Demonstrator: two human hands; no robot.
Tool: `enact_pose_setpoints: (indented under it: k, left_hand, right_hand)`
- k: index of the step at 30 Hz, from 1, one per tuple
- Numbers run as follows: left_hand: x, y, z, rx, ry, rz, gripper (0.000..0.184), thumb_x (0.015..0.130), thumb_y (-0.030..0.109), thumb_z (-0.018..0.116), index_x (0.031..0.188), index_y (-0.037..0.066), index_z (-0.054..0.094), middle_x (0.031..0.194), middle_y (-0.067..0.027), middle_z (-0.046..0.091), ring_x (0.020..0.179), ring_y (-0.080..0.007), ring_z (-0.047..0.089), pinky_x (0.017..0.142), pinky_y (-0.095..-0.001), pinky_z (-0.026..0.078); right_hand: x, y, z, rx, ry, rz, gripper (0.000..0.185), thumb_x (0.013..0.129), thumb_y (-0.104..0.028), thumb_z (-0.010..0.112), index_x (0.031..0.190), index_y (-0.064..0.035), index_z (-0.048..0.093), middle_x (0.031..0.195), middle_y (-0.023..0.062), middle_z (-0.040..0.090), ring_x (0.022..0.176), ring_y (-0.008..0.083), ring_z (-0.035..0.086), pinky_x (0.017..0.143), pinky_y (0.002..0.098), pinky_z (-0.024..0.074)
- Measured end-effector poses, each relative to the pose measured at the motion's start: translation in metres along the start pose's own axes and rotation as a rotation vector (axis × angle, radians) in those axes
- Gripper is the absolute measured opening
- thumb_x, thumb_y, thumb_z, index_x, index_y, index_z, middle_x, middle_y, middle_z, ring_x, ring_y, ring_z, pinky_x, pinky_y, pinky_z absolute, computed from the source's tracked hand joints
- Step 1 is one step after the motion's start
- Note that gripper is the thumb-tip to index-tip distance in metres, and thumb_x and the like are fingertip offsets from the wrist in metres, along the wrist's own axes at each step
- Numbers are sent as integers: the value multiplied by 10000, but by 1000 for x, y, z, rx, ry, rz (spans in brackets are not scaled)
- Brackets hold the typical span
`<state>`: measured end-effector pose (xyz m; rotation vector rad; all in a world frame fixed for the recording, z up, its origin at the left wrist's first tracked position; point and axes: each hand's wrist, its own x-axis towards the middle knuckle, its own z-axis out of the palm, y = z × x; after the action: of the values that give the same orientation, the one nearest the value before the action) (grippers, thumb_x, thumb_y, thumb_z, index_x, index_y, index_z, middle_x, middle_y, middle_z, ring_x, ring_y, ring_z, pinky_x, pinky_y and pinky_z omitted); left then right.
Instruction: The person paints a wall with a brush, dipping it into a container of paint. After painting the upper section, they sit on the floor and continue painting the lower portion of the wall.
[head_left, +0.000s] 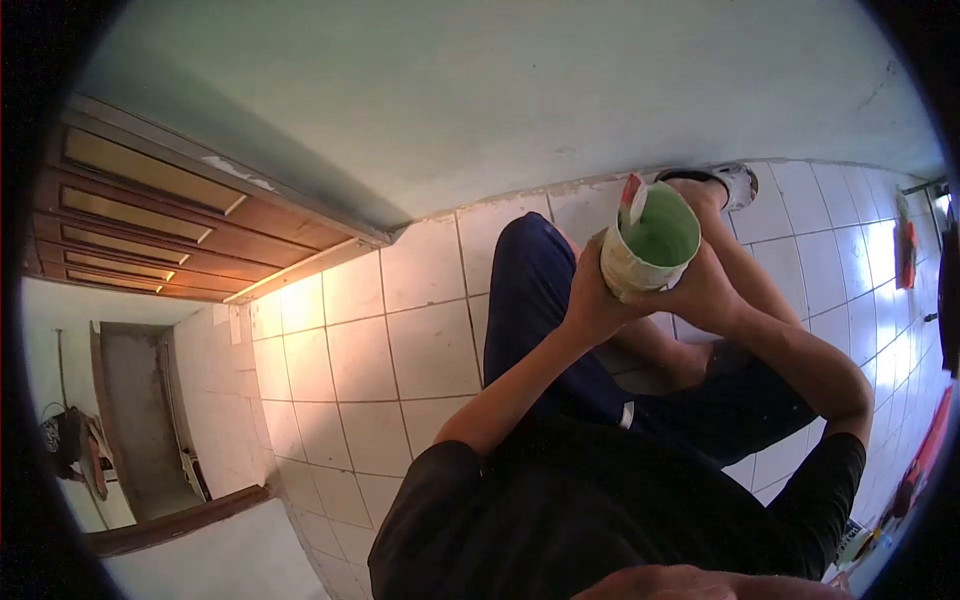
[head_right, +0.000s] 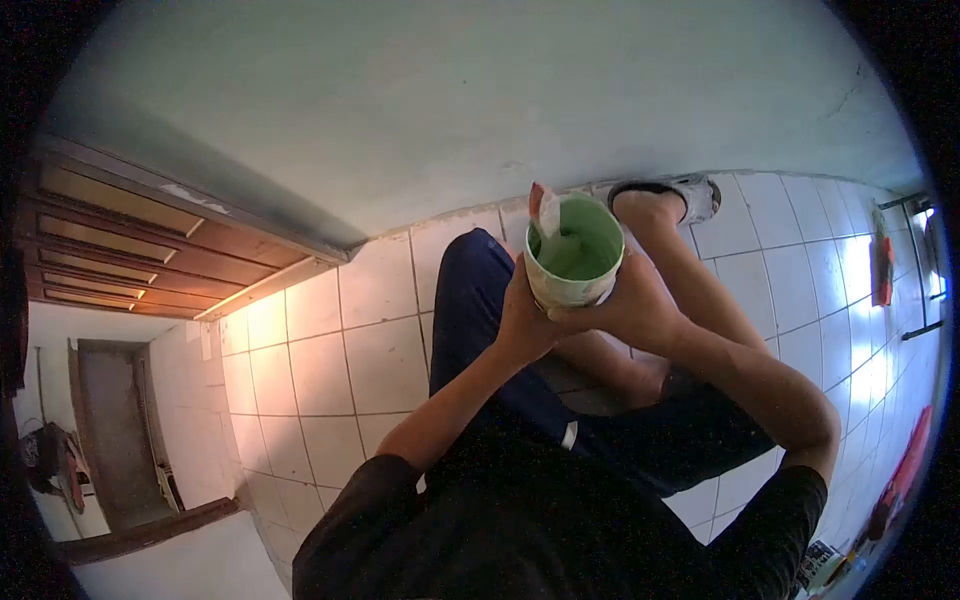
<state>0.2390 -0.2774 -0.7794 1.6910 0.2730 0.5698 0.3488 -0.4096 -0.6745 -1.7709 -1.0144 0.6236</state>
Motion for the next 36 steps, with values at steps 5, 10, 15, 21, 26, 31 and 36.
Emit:
enact_pose_setpoints:
  k: [5,10,15,21,26,31,36]
  left_hand:
    - [7,-16,-6,-83,2,-26,997,585,277,1002,1393,16,480,1285,-171,619,1196,-325,629,1017,-422,503]
    - [30,-51,-27,-57,-213,18,999,544,168,995,1398,47,491,1305,-157,625,1247,-335,606,1060,-428,485]
    - [46,-58,-29,-163,-305,42,958,544,163,996,1370,82,515,1331,-122,616,1268,-333,586,1064,-431,478]
    - [57,-50,-29,132,-286,75,928,555,223,993,1352,100,534,1316,-104,627,1236,-327,587,1077,-435,431]
    - [60,-59,-16,274,-290,300,896,620,227,975,1377,99,514,1265,-102,610,1200,-318,563,1076,-450,428]
    - [53,-57,-3,248,-376,150,947,544,233,981,1363,100,524,1282,-109,608,1229,-324,551,1072,-451,414]
    - [54,-65,5,160,-387,106,962,502,208,967,1352,100,531,1277,-115,611,1257,-333,529,1082,-462,379]
  right_hand:
    - [-6,3,-24,-147,-137,25,1009,673,-238,977,1484,0,427,1453,185,509,1390,276,478,1158,395,412]
    - [-11,-51,-51,-413,402,238,339,875,-100,778,1193,-4,708,1110,192,721,1098,293,693,946,428,539]
    - [16,-66,-43,-630,294,-197,319,835,-150,828,1109,-13,738,1081,138,728,1068,265,678,948,432,521]
    - [37,-49,-35,-871,98,-521,335,702,-226,913,943,-33,783,995,103,730,1064,275,649,965,431,492]
    - [28,-32,-37,-869,14,-362,278,723,-195,904,901,-44,752,997,103,728,1011,265,651,964,413,481]
    - [3,-27,-44,-690,154,-289,290,840,-137,824,1042,-8,661,1038,122,730,1021,274,697,884,405,553]
    - [-27,-19,-31,-440,305,-174,293,880,-6,747,1135,28,605,1069,165,730,991,325,744,804,416,608]
